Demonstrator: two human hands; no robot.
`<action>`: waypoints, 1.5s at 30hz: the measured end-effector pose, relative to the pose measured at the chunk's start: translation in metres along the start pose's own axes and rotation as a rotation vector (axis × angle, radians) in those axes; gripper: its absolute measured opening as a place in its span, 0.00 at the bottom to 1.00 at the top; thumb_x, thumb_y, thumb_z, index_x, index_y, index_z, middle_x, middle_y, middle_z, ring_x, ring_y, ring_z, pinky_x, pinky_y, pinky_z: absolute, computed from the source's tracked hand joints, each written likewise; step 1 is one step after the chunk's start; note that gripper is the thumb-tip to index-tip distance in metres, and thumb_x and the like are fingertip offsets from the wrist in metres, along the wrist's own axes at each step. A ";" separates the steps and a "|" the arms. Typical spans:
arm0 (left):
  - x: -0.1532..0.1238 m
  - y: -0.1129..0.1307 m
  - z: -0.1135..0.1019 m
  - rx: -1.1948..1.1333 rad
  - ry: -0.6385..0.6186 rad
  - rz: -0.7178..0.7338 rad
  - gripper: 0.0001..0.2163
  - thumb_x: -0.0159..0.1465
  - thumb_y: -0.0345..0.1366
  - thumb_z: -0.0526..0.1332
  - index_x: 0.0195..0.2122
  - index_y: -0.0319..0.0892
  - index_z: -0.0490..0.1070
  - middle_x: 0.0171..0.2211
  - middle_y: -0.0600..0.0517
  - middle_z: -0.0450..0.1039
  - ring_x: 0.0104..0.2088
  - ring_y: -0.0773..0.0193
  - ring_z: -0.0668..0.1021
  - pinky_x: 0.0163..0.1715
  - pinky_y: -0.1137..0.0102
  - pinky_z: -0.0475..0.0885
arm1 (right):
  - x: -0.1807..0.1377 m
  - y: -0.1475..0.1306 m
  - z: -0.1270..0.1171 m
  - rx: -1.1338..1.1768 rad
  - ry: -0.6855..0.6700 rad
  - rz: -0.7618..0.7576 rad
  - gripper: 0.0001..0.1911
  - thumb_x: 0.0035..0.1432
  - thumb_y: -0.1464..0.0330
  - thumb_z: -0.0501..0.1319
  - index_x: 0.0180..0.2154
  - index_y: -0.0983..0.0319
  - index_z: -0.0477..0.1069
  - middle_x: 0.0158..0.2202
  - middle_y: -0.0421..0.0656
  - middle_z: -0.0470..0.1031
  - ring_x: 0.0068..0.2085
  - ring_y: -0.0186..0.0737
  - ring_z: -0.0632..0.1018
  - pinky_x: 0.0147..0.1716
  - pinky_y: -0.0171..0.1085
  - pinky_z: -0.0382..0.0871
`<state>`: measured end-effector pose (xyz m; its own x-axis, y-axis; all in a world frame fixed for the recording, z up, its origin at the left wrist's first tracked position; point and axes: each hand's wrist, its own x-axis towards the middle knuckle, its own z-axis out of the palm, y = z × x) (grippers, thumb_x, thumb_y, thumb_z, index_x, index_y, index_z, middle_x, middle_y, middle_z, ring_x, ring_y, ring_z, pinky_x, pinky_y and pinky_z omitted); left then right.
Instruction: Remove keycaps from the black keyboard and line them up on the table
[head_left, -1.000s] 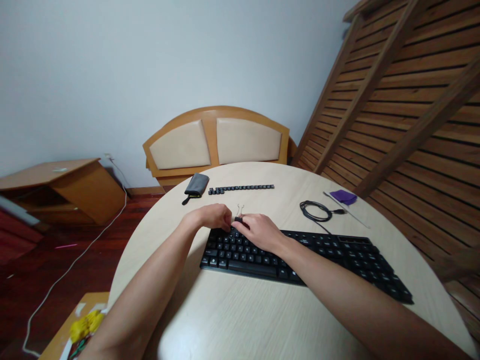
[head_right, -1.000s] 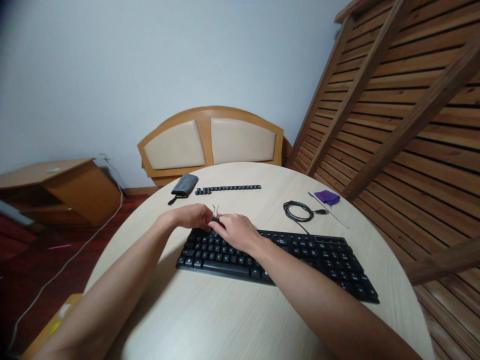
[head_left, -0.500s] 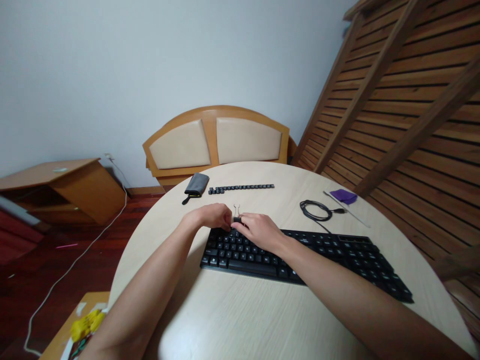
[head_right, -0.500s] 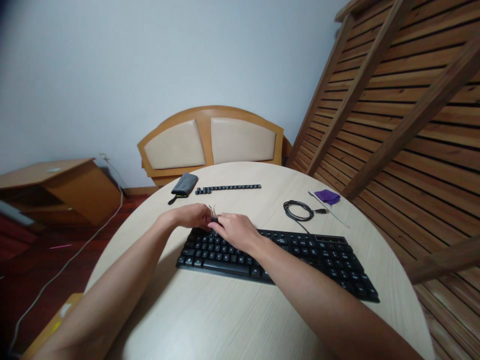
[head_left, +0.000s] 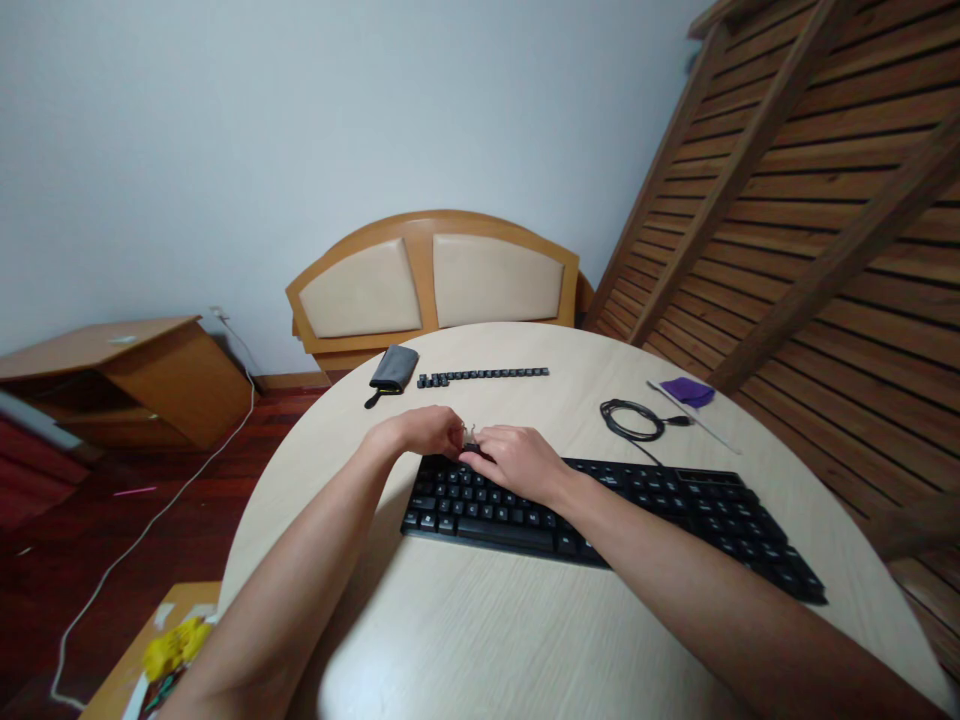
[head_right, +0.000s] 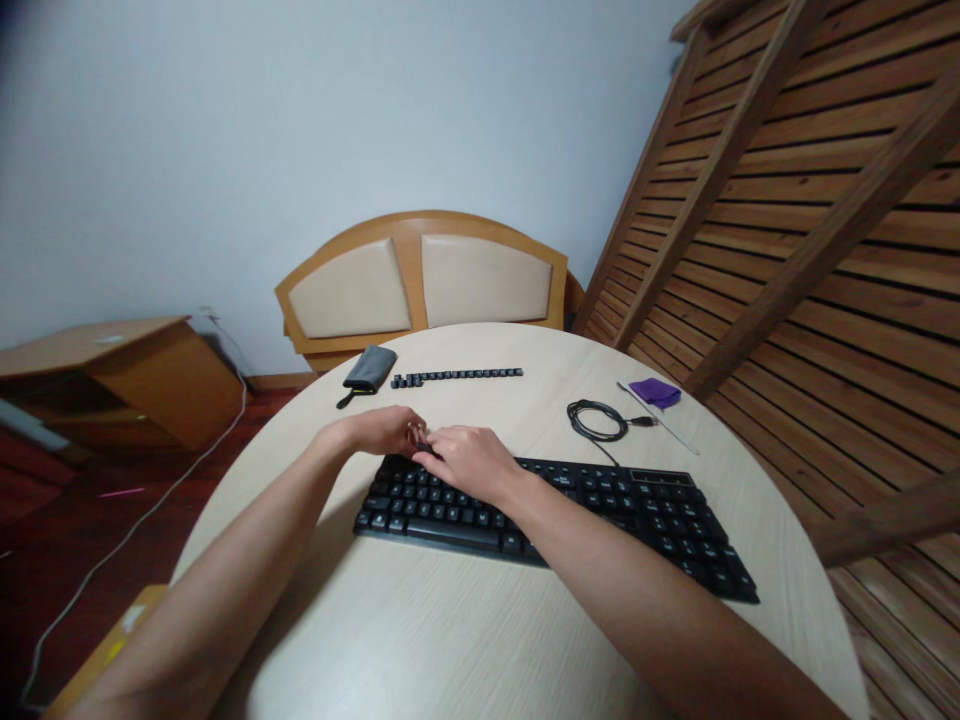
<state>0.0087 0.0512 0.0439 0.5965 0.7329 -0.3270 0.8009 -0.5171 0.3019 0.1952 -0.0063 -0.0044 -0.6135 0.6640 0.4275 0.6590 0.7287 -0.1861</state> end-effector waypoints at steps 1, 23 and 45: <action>0.000 0.000 0.000 -0.001 -0.001 -0.004 0.07 0.53 0.33 0.65 0.33 0.39 0.77 0.29 0.53 0.78 0.28 0.66 0.74 0.28 0.76 0.65 | 0.000 0.000 0.000 -0.006 0.003 -0.013 0.19 0.68 0.59 0.53 0.33 0.62 0.75 0.34 0.46 0.78 0.36 0.40 0.77 0.35 0.36 0.64; 0.003 -0.004 0.001 0.028 -0.015 -0.029 0.08 0.53 0.37 0.67 0.33 0.41 0.77 0.30 0.53 0.78 0.29 0.66 0.75 0.25 0.75 0.62 | 0.001 0.001 -0.001 0.202 -0.008 0.300 0.20 0.68 0.57 0.52 0.30 0.59 0.75 0.28 0.40 0.79 0.31 0.38 0.78 0.29 0.34 0.59; 0.001 -0.002 0.001 0.021 -0.004 -0.030 0.07 0.53 0.36 0.67 0.32 0.40 0.76 0.29 0.53 0.78 0.29 0.65 0.76 0.25 0.74 0.62 | 0.003 0.002 0.000 0.364 0.038 0.316 0.19 0.67 0.60 0.54 0.27 0.60 0.75 0.28 0.39 0.80 0.28 0.36 0.78 0.29 0.33 0.61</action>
<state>0.0075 0.0524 0.0425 0.5724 0.7464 -0.3394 0.8193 -0.5040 0.2733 0.1947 -0.0027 -0.0033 -0.3869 0.8607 0.3309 0.6116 0.5080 -0.6065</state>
